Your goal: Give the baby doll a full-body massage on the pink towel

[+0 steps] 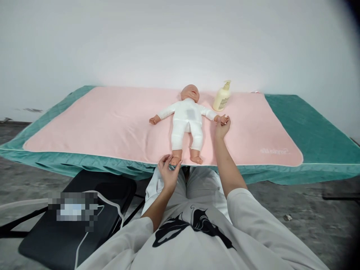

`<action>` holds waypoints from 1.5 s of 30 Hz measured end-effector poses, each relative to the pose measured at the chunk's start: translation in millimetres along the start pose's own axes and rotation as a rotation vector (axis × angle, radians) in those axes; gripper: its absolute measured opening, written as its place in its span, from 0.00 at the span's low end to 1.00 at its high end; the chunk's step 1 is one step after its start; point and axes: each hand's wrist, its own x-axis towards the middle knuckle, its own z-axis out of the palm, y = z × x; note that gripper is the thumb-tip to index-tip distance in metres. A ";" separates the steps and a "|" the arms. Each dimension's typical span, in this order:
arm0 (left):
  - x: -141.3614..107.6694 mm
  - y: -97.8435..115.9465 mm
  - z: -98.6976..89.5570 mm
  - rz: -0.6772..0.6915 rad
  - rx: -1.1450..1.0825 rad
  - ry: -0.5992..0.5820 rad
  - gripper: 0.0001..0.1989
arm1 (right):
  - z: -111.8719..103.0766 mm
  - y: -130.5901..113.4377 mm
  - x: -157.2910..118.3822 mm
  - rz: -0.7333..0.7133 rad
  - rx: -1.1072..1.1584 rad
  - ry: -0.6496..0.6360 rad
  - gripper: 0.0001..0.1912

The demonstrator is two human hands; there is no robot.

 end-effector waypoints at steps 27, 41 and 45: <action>42.2 41.5 4.5 -0.113 -0.396 0.017 0.23 | 16.1 -32.4 -26.2 -0.397 -0.070 -0.178 0.24; 98.8 74.9 32.2 0.001 -0.352 -0.024 0.22 | 18.8 -29.3 -33.4 -0.575 -0.228 -0.548 0.18; 103.1 73.9 43.2 0.006 -0.374 -0.040 0.23 | 20.5 -31.5 -34.0 -0.595 -0.278 -0.609 0.18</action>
